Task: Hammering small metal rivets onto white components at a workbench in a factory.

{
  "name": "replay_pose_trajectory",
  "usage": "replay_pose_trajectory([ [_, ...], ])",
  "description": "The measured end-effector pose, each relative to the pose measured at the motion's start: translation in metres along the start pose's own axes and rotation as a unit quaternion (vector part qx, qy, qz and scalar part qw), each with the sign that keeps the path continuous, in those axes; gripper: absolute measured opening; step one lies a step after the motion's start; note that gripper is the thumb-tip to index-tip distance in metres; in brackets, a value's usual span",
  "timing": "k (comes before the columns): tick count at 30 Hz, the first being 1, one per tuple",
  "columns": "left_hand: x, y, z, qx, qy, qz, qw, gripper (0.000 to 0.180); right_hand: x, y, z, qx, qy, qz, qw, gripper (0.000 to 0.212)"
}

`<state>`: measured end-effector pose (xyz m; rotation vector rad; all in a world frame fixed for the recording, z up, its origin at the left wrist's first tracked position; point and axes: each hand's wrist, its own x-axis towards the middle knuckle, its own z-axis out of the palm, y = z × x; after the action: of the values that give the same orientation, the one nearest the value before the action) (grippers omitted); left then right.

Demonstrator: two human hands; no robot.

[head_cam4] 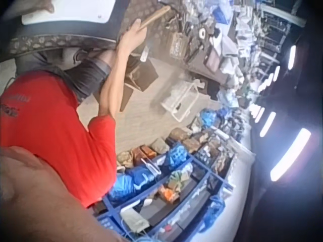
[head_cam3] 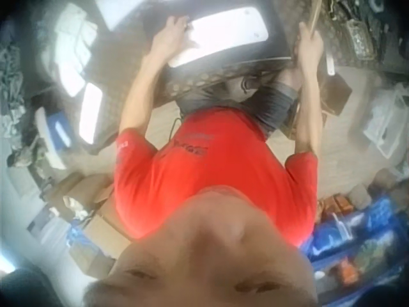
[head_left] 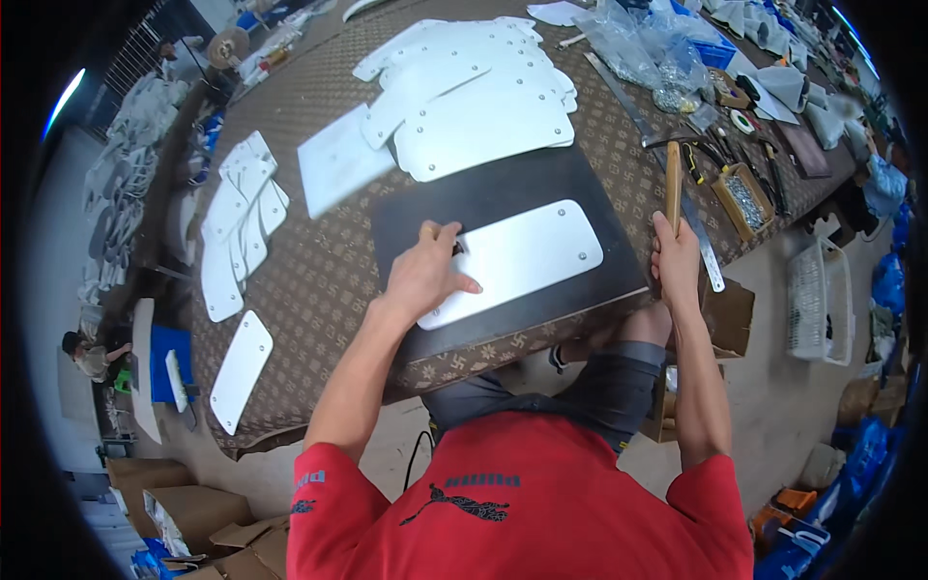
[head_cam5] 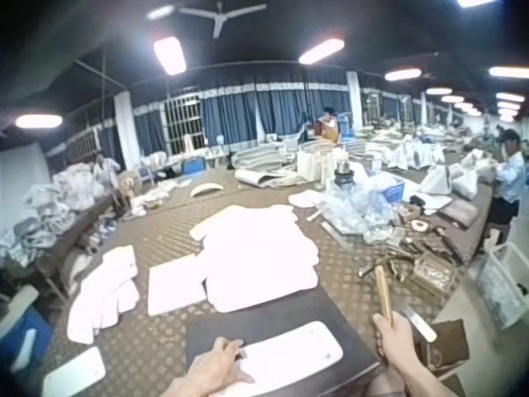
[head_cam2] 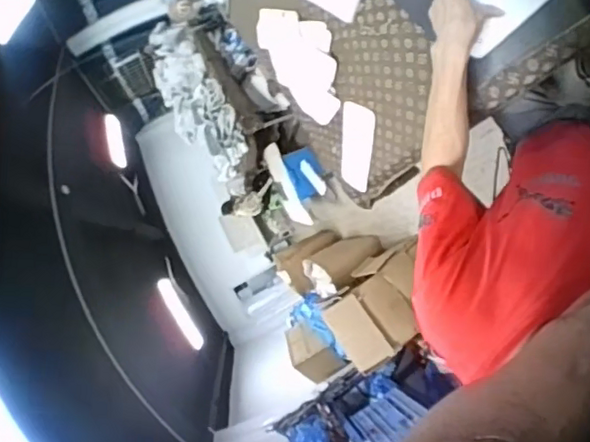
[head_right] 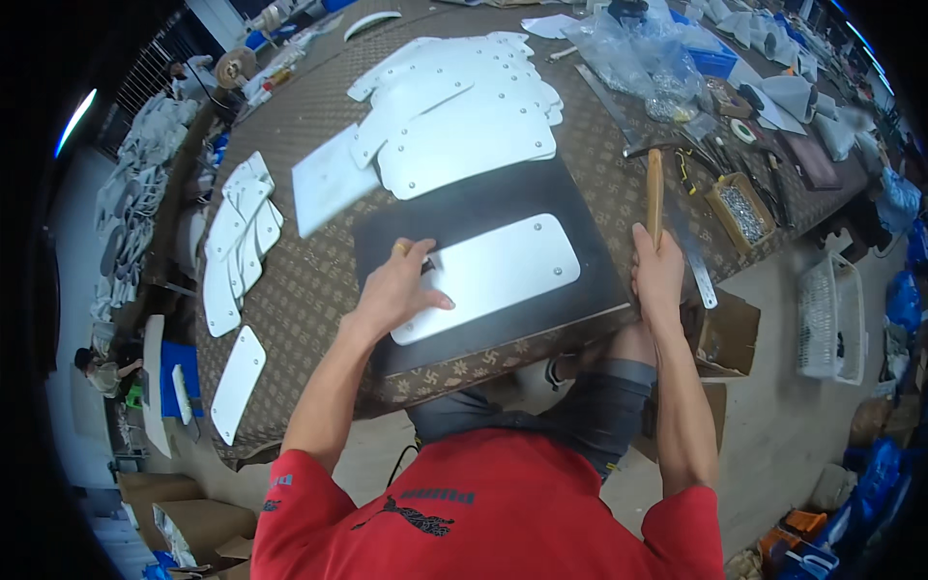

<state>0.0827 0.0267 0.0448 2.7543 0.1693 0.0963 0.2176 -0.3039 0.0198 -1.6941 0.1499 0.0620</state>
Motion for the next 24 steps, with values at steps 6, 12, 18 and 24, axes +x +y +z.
replay_pose_trajectory([
  [6, 0.041, -0.018, -0.024, 0.015, -0.132, -0.051, 0.990, 0.072, 0.020, 0.015, 0.001, 0.007, 0.017, 0.001, 1.000, 0.027],
  [12, 0.129, -0.023, -0.058, 0.158, 0.148, 0.005, 0.976, 0.064, 0.025, 0.023, -0.002, -0.018, 0.046, -0.010, 0.999, 0.032],
  [18, 0.148, -0.008, 0.019, 0.090, 0.176, 0.092, 0.976, 0.065, 0.024, 0.033, -0.002, -0.035, 0.062, -0.046, 0.996, 0.031],
  [24, 0.163, -0.012, 0.049, 0.107, 0.168, 0.057, 0.978, 0.052, 0.016, 0.031, 0.001, -0.037, 0.042, -0.029, 0.998, 0.028],
])
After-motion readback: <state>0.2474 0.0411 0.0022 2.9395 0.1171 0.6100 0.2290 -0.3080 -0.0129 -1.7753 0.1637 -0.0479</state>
